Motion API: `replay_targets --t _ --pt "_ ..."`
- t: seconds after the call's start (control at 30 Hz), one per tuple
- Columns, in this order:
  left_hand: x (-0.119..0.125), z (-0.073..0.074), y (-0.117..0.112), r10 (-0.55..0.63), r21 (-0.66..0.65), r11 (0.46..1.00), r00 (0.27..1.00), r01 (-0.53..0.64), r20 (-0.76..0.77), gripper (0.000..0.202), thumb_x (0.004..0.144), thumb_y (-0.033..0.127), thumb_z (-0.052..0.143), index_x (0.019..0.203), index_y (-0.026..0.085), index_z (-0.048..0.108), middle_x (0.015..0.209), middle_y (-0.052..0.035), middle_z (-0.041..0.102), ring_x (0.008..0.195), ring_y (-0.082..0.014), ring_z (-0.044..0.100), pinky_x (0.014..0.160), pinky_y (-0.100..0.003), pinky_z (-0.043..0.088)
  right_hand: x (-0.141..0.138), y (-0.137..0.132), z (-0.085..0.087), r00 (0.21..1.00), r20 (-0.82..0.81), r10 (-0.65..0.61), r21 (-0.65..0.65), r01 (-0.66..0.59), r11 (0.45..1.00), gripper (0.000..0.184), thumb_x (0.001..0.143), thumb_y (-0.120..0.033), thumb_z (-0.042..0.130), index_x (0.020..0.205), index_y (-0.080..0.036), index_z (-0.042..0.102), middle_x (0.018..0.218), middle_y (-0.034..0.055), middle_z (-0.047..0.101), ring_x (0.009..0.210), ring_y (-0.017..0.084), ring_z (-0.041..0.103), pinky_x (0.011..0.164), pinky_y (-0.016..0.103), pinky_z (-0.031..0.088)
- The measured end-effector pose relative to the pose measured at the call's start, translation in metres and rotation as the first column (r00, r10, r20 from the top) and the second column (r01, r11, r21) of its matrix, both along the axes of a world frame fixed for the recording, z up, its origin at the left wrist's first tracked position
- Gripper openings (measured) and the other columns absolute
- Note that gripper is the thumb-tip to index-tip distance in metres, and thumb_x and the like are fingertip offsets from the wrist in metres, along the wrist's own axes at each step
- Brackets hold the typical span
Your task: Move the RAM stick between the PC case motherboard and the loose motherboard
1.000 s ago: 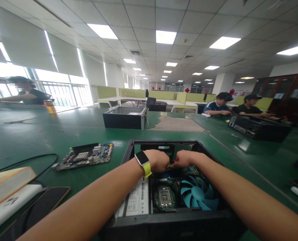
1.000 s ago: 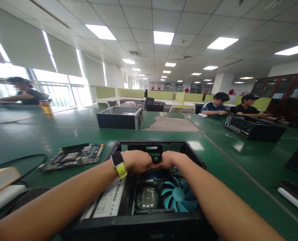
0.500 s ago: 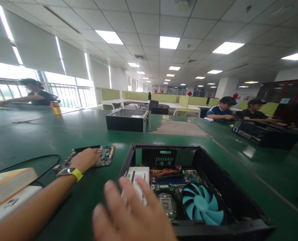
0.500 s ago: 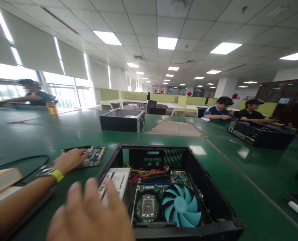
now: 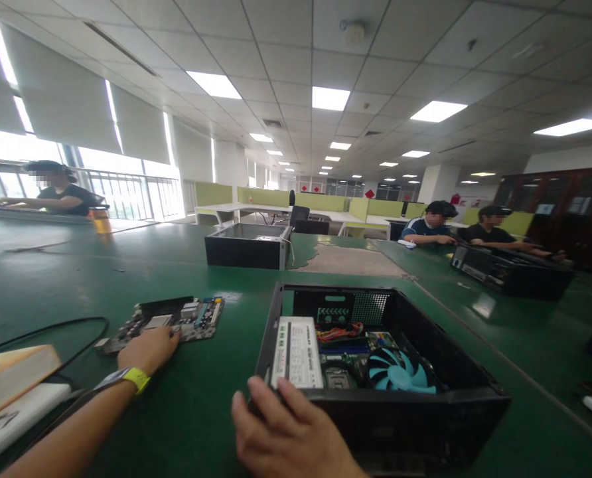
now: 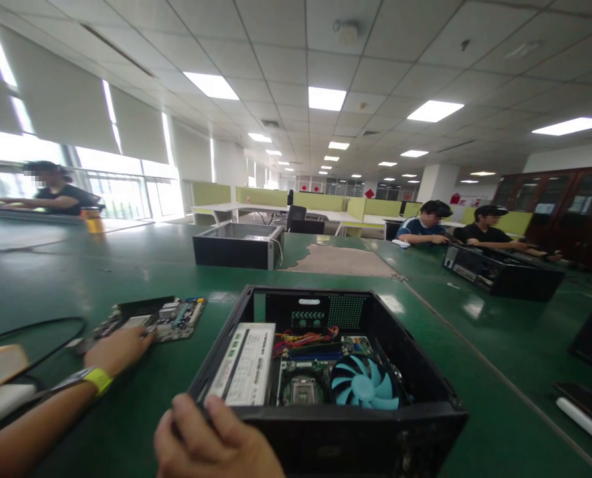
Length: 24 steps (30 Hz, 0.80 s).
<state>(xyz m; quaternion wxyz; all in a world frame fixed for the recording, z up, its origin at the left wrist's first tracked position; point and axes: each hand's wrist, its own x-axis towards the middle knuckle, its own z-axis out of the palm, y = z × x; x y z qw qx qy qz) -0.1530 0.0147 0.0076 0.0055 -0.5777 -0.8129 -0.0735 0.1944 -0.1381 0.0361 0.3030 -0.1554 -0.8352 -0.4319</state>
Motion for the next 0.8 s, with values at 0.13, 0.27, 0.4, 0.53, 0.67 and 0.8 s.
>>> replay_targets --t 0.13,0.27,0.4,0.53,0.67,0.8 --pt "0.016 0.007 -0.012 -0.007 -0.001 1.0 1.0 0.007 0.01 0.052 0.082 0.047 0.028 0.096 0.013 0.064 0.099 -0.0175 0.066 0.089 -0.0325 0.062 0.071 -0.036 0.045 0.046 0.038 0.006 0.973 0.126 -0.191 -0.227 0.216 0.95 0.035 0.089 -0.037 0.043 0.12 -0.024 0.052 0.146 -0.0045 0.028 0.136 0.022 0.016 0.114 0.041 0.008" --pt "0.047 0.008 -0.03 -0.086 0.049 0.995 0.996 0.087 -0.012 0.05 0.085 0.045 0.027 0.097 0.015 0.064 0.095 -0.0155 0.067 0.087 -0.0305 0.063 0.069 -0.035 0.045 0.104 0.085 0.005 0.878 0.189 -0.44 -0.384 0.479 0.79 0.046 0.085 -0.043 0.046 0.128 -0.025 0.047 0.149 -0.0044 0.018 0.138 0.026 0.004 0.112 0.05 0.006" --pt "0.099 0.002 -0.053 -0.2 0.091 0.975 0.979 0.201 -0.026 0.042 0.085 0.044 0.03 0.091 0.021 0.065 0.088 -0.0095 0.069 0.08 -0.026 0.064 0.063 -0.031 0.044 0.164 0.126 0.004 0.732 0.253 -0.632 -0.428 0.671 0.606 0.06 0.075 -0.042 0.056 0.132 -0.027 0.044 0.15 -0.0043 0.013 0.137 0.031 -0.003 0.111 0.051 0.005" --pt "0.17 0.004 -0.09 -0.374 0.071 0.925 0.927 0.374 -0.022 0.028 0.082 0.035 0.04 0.086 0.022 0.065 0.089 -0.007 0.069 0.082 -0.0224 0.063 0.069 -0.03 0.045 0.212 0.155 0.01 0.543 0.33 -0.773 -0.505 0.793 0.341 0.067 0.069 -0.037 0.059 0.133 -0.026 0.043 0.151 -0.0047 0.009 0.136 0.033 -0.008 0.109 0.05 0.01" --pt "0.241 0.008 -0.126 -0.598 -0.024 0.798 0.796 0.602 0.09 0.022 0.077 0.029 0.048 0.088 0.021 0.065 0.098 -0.0072 0.067 0.092 -0.0248 0.061 0.081 -0.036 0.046 0.223 0.17 0.01 0.329 0.319 -0.889 -0.585 0.806 0.089 0.063 0.072 -0.031 0.055 0.133 -0.021 0.044 0.151 -0.001 0.01 0.135 0.037 -0.009 0.107 0.052 0.005" --pt "0.294 -0.002 -0.144 -0.651 -0.207 0.705 0.734 0.679 0.191 0.029 0.077 0.023 0.047 0.097 0.014 0.067 0.102 -0.0162 0.066 0.098 -0.0342 0.058 0.077 -0.044 0.047 0.188 0.154 -0.01 0.381 0.142 -0.913 -0.764 0.629 0.143 0.062 0.079 -0.04 0.048 0.136 -0.018 0.038 0.149 0.0088 0.021 0.136 0.036 0.006 0.106 0.053 0.01"
